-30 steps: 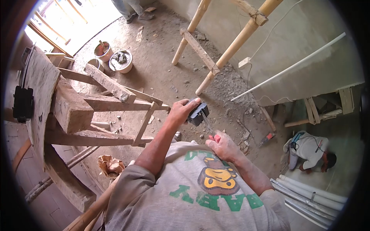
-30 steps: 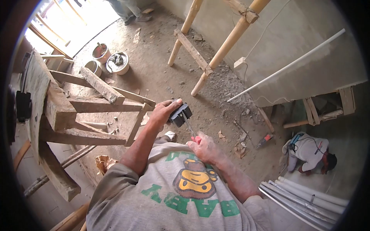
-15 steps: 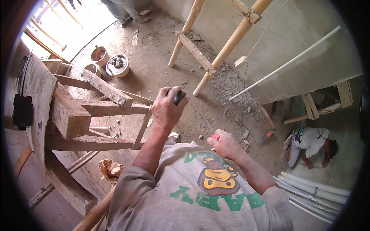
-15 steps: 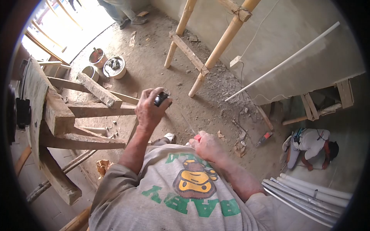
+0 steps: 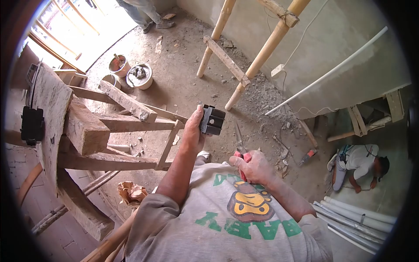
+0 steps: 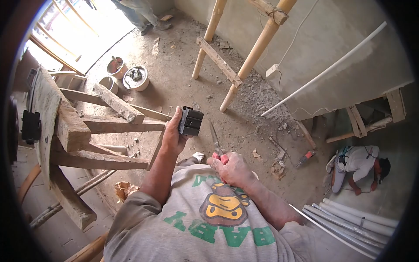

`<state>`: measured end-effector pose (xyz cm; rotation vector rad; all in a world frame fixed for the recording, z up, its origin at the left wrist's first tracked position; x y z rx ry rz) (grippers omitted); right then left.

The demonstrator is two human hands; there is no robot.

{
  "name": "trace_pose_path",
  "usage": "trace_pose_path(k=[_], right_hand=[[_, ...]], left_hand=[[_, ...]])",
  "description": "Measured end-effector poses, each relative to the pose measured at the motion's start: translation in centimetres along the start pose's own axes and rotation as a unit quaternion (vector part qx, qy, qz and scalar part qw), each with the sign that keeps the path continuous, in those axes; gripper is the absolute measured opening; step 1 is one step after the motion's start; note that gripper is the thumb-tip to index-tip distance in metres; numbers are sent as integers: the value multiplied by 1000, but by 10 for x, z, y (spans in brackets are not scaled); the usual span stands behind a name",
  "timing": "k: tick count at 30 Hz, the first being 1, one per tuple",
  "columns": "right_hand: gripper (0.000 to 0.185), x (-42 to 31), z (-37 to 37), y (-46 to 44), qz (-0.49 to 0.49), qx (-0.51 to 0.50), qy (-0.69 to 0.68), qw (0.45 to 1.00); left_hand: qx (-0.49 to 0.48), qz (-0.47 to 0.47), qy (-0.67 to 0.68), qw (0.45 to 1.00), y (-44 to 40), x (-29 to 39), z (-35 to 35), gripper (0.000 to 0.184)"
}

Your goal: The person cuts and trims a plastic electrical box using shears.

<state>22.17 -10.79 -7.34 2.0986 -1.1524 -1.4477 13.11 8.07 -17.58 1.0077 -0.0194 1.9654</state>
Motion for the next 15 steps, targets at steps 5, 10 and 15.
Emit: trace_pose_path(k=[5,10,15], right_hand=[[33,9,-2,9,-31,-73,-113,990],[26,26,1,6,-104,-58,-136,984],[23,15,-2,12,-111,-22,-72,991]], left_hand=[[1,2,-15,1000,3,-1,-1,36],[23,-18,-25,999,7,-2,8,37],[9,-96,-31,995,13,-1,18,38]])
Point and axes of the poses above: each hand's wrist, its own y-axis away from the middle knuckle, its own z-axis out of the palm, x = y × z, the point moved 3 cm from there along -y, towards the middle knuckle, and after that the axes turned 1 degree about -z, right-handed, at the moved point
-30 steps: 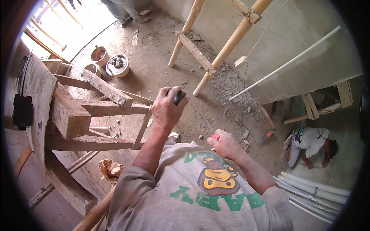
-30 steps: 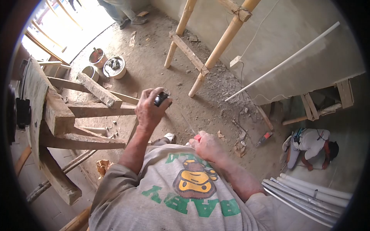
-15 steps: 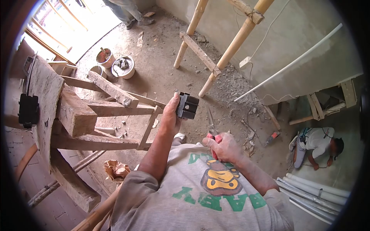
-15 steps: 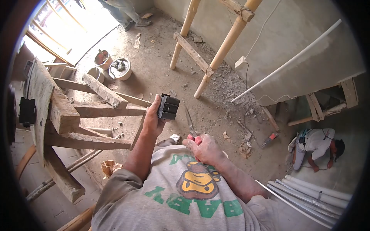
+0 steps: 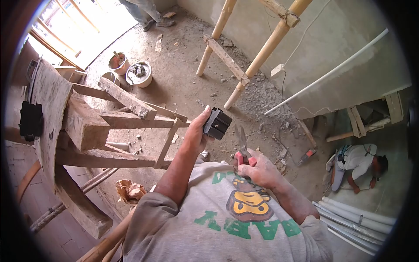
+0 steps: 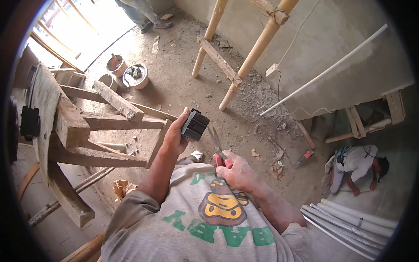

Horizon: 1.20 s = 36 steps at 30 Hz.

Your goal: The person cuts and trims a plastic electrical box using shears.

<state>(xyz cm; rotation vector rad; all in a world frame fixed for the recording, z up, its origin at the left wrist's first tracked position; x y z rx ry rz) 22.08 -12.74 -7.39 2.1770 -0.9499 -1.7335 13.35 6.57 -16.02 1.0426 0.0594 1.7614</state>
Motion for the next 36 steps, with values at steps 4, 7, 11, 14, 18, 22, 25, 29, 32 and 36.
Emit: trace_pose_path(k=[4,7,11,14,18,22,25,29,32,36], right_hand=[[24,1,-8,-11,-33,26,144,989],[25,-1,-14,-14,-53,59,257,963],[24,3,-18,-16,-43,67,353,932],[26,0,-18,-18,-29,58,385,921],[22,-4,-20,-20,-11,59,435,898],[20,1,-24,-24,-45,51,459,886],[19,0,-24,-24,-62,42,457,886],[20,0,-22,-25,-56,31,453,889],[21,-1,-20,-25,-34,6,454,890],[26,18,-18,-31,-39,-41,420,906]], left_hand=[[-12,-40,-33,999,1,0,0,38],[7,-62,-110,992,3,1,-2,41],[29,-65,-215,974,6,0,-1,46],[48,-74,-246,965,6,-2,-3,47],[77,-54,-275,957,0,-11,-6,45],[78,-62,-312,945,-3,-11,-6,45],[68,-86,-294,949,-4,-12,-7,42],[18,-136,-313,940,-12,-18,-20,50],[32,-152,-326,933,-10,-17,-19,48],[28,-126,-290,948,-13,-19,-21,52]])
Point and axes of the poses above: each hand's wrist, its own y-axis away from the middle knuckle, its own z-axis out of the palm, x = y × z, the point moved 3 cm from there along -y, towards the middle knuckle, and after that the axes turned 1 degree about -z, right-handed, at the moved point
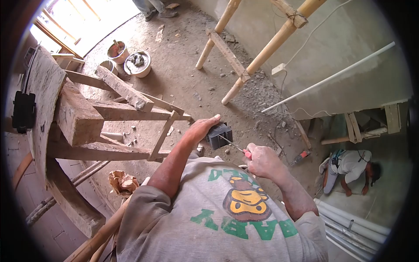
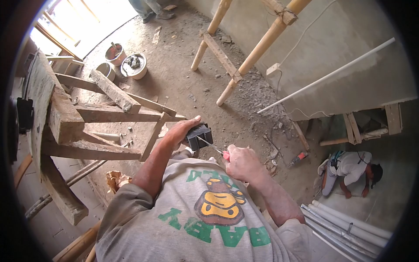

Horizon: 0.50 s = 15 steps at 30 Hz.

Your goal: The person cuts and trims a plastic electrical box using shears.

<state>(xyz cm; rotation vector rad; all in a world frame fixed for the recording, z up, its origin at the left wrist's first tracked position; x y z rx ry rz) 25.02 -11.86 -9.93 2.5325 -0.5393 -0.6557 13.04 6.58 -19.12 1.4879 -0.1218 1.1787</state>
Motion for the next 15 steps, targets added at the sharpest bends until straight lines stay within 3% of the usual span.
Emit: trace_pose_path(k=[2,5,8,11,12,15], right_hand=[[23,26,35,-11,-50,-1,-34,998],[27,0,12,-2,23,-26,-157,987],[37,-17,1,-4,-50,-26,-185,981],[35,-12,13,-10,21,-13,-245,969],[34,-13,14,-10,14,-8,-246,969],[33,-14,14,-10,-9,9,-244,970]], left_hand=[[-11,27,-10,1000,-12,-9,-10,60],[-142,150,142,968,7,8,-5,69],[-136,204,260,934,28,23,1,62],[-147,238,205,938,19,15,-9,54],[-115,240,203,942,18,15,-10,44],[-98,270,157,945,19,23,-10,39]])
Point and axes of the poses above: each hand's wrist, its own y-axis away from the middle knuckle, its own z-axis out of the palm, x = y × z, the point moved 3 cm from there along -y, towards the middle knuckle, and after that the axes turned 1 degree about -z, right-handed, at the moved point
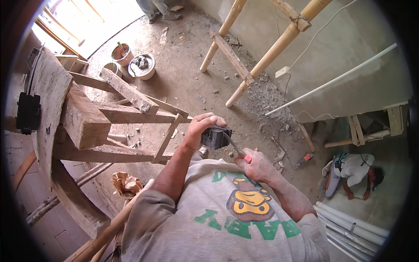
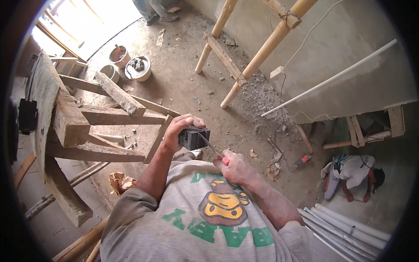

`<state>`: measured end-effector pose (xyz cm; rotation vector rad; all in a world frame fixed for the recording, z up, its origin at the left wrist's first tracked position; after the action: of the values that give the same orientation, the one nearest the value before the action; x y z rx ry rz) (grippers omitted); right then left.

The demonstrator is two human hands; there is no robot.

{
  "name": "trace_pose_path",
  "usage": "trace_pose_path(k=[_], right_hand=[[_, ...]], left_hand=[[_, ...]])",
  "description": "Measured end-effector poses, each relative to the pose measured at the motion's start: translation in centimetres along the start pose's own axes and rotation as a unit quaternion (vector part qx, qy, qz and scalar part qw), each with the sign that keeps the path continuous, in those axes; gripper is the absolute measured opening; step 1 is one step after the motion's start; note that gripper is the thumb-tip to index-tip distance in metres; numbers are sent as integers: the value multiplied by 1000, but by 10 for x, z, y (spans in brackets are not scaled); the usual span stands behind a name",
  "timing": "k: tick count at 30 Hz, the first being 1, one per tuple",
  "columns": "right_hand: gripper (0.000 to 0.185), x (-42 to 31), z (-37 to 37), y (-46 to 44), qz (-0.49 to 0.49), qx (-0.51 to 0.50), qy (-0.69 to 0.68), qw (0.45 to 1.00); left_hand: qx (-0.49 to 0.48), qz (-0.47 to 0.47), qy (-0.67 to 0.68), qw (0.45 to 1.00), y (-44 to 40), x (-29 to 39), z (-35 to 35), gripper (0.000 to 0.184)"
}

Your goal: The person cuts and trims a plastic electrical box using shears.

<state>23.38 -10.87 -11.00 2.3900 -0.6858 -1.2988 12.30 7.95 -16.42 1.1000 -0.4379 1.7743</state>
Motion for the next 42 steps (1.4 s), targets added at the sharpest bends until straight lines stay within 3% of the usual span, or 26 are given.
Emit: trace_pose_path(k=[3,6,7,11,14,15,18,21,22,27,30,33,36,42], right_hand=[[34,6,2,0,-15,9,27,999],[35,15,-2,5,14,33,58,998],[37,15,-9,10,34,48,51,997],[49,0,-45,18,56,86,22,994],[61,-1,-47,15,44,124,-37,991],[66,-1,-44,14,35,134,-28,990],[69,-7,-23,18,95,72,-139,983],[59,-29,-15,28,165,2,-176,970],[53,-33,-18,32,144,16,-161,976],[34,-33,-22,42,83,19,-140,986],[38,-30,-20,47,87,-18,-182,979],[33,-28,-10,46,31,-10,-220,975],[35,-45,-21,39,45,-18,-65,997],[24,-34,-12,28,14,-33,-72,997]], left_hand=[[-1,-21,-84,996,0,14,0,34],[-20,74,-365,928,-5,41,-11,28],[-6,68,-318,945,-4,47,-17,23],[-13,81,-341,937,2,70,-39,29],[-20,124,-8,992,4,58,-32,35],[-29,158,-17,987,2,51,-35,40],[-91,98,175,975,-3,16,-28,40],[-99,91,224,965,-1,3,-18,40],[-100,85,241,962,0,4,-14,40],[-75,92,195,974,-1,4,-24,39],[-76,106,172,976,-2,4,-25,39],[-79,116,139,980,-2,5,-22,37],[-77,114,99,986,0,13,-13,36],[-63,137,49,987,5,28,1,34]])
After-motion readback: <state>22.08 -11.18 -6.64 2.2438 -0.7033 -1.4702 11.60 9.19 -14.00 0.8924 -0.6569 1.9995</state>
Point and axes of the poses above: each hand's wrist, its own y-axis away from the middle knuckle, its own z-axis out of the palm, x = y × z, the point moved 3 cm from there along -y, towards the middle knuckle, and after that the axes turned 1 degree about -z, right-handed, at the moved point
